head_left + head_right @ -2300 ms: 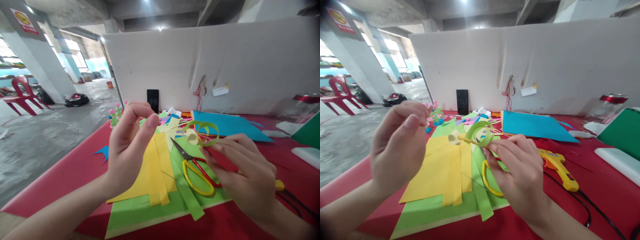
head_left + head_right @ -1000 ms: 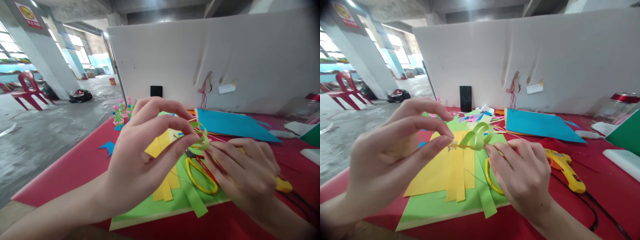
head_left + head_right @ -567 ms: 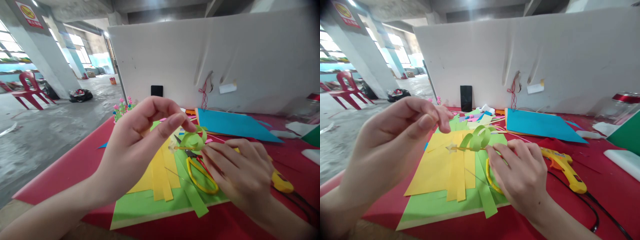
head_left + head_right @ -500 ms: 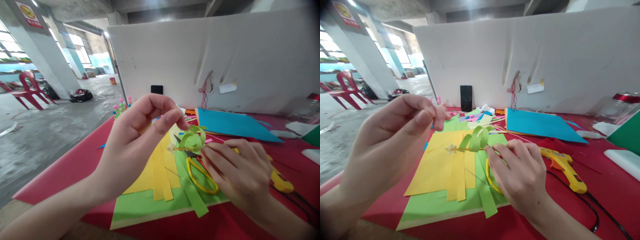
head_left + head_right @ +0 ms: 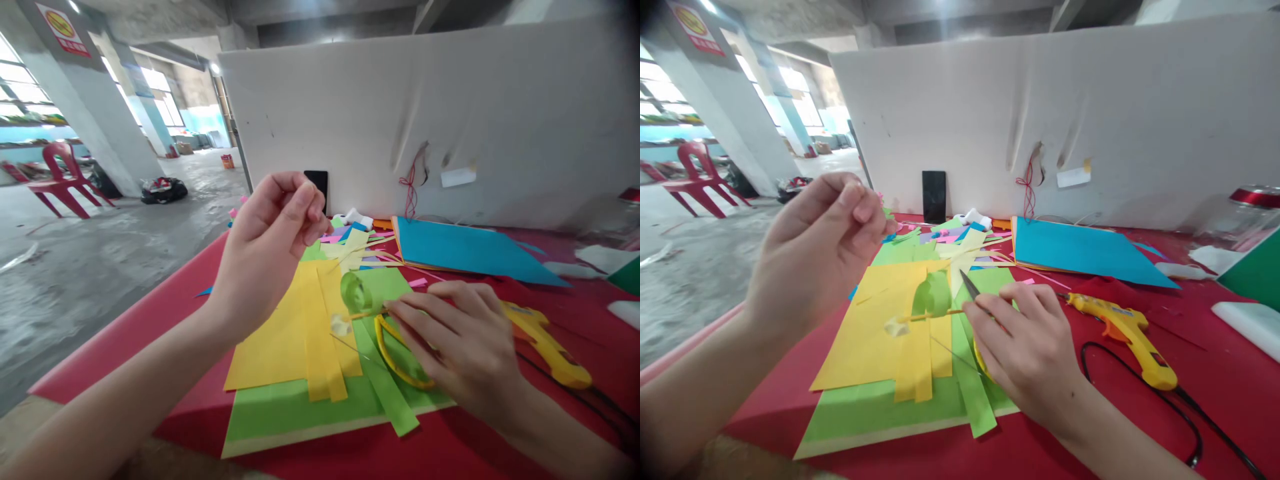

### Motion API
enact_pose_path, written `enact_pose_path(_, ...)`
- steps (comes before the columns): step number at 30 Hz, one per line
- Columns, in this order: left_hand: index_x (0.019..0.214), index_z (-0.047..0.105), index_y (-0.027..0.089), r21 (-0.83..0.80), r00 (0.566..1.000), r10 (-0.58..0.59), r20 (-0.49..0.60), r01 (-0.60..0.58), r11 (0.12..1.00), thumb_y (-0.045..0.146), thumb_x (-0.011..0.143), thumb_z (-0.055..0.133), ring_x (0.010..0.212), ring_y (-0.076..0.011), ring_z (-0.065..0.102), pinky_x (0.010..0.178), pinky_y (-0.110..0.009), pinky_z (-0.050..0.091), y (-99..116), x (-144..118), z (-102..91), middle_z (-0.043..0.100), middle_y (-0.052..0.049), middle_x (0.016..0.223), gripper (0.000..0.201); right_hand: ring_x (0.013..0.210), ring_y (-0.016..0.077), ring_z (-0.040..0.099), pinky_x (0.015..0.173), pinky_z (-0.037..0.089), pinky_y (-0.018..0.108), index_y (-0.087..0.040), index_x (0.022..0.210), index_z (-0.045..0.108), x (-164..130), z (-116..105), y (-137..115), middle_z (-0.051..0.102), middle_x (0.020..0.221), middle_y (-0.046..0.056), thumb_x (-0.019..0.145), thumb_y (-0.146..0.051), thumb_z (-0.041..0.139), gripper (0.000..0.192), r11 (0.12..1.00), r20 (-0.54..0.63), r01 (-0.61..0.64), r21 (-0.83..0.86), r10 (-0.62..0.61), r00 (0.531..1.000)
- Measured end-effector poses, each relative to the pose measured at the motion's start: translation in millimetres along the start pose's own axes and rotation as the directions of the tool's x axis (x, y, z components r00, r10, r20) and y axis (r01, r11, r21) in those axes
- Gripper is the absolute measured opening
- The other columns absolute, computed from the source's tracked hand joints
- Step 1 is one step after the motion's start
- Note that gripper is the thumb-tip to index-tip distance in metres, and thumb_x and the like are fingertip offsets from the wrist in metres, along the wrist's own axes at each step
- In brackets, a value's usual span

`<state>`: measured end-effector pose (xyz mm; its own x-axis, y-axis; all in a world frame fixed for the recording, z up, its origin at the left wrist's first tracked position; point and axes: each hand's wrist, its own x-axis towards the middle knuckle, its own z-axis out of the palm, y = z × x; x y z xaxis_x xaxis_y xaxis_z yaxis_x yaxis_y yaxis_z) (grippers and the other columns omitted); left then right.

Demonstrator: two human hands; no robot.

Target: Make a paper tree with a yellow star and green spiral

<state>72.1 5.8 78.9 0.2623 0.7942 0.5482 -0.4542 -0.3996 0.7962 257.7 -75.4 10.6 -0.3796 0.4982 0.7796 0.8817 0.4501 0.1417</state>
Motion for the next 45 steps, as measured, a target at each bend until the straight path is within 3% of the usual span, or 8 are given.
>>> enact_pose_path(5,0.075,0.050,0.017,0.008,0.996,-0.092,-0.001,0.092,0.996,0.011,0.086,0.041,0.060,-0.0056,0.045,0.065,-0.019,0.044,-14.5,1.6,-1.0,0.040,0.002,0.066,0.015,0.074,0.0180,0.052,0.070,0.040,0.037,-0.022,0.086,0.061,-1.7,7.1,0.3,0.067,0.079,-0.001,0.076,-0.010,0.059,0.016,0.947,0.067,-0.126,0.296,0.111,0.992)
enact_pose_path(9,0.075,0.048,0.017,-0.036,0.986,-0.166,0.006,0.166,0.986,0.012,0.088,0.038,0.054,-0.0046,0.038,0.061,-0.018,0.042,-23.2,1.7,-0.8,0.036,0.003,0.063,0.017,0.073,0.0152,0.051,0.066,0.044,0.030,-0.022,0.082,0.061,0.9,9.7,-0.7,0.065,0.075,-0.001,0.076,-0.009,0.058,0.014,0.797,0.201,-0.303,0.523,0.230,0.952)
enact_pose_path(13,0.075,0.046,0.016,-0.099,0.973,-0.228,0.046,0.231,0.968,0.013,0.088,0.037,0.050,-0.0041,0.032,0.048,-0.015,0.033,-26.3,1.4,-0.9,0.033,0.004,0.061,0.016,0.070,0.0137,0.053,0.062,0.044,0.025,-0.022,0.077,0.062,3.6,9.2,-1.4,0.062,0.071,0.000,0.075,-0.016,0.060,0.007,0.557,0.354,-0.509,0.656,0.368,0.860)
enact_pose_path(17,0.073,0.044,0.016,-0.070,0.967,-0.254,0.030,0.256,0.964,0.014,0.088,0.039,0.049,-0.0044,0.030,0.043,-0.015,0.026,-25.4,0.5,-1.8,0.030,0.004,0.057,0.015,0.074,0.0152,0.055,0.069,0.045,0.028,-0.024,0.075,0.064,3.1,7.9,-0.1,0.061,0.076,0.000,0.073,-0.030,0.064,0.006,0.345,0.488,-0.662,0.665,0.471,0.735)
enact_pose_path(25,0.070,0.041,0.016,0.011,0.963,-0.261,-0.068,0.262,0.965,0.013,0.086,0.039,0.044,-0.0037,0.026,0.040,-0.015,0.021,-29.0,6.5,-7.6,0.029,0.005,0.055,0.016,0.074,0.0134,0.058,0.071,0.045,0.025,-0.027,0.076,0.067,-5.6,11.7,5.9,0.064,0.075,-0.003,0.069,-0.028,0.069,0.007,0.067,0.524,-0.686,0.725,0.593,0.611)
enact_pose_path(35,0.066,0.041,0.016,0.004,0.953,-0.243,-0.180,0.248,0.969,0.012,0.084,0.043,0.042,-0.0037,0.030,0.039,-0.015,0.024,-61.5,29.4,-44.4,0.032,0.005,0.053,0.019,0.074,0.0079,0.061,0.070,0.049,0.014,-0.032,0.079,0.066,-8.4,13.5,8.1,0.065,0.076,-0.007,0.074,-0.026,0.065,0.007,-0.015,0.448,-0.567,0.824,0.629,0.635)
enact_pose_path(42,0.058,0.032,0.017,0.018,0.927,-0.243,-0.287,0.259,0.966,0.014,0.084,0.042,0.038,-0.0030,0.026,0.036,-0.016,0.022,-82.0,41.5,-84.2,0.028,0.007,0.049,0.028,0.073,0.0108,0.058,0.066,0.050,0.019,-0.031,0.077,0.067,-5.5,11.7,7.9,0.060,0.073,-0.005,0.069,-0.029,0.069,0.009,-0.023,0.399,-0.527,0.849,0.682,0.613)
enact_pose_path(45,0.062,0.040,0.015,0.068,0.924,-0.250,-0.291,0.281,0.957,0.024,0.086,0.044,0.036,-0.0022,0.024,0.034,-0.015,0.021,-86.6,41.9,-89.3,0.029,0.008,0.049,0.026,0.074,0.0111,0.058,0.067,0.049,0.020,-0.031,0.076,0.067,-3.8,9.5,6.0,0.061,0.075,-0.005,0.068,-0.027,0.069,0.009,-0.027,0.400,-0.531,0.847,0.692,0.601)
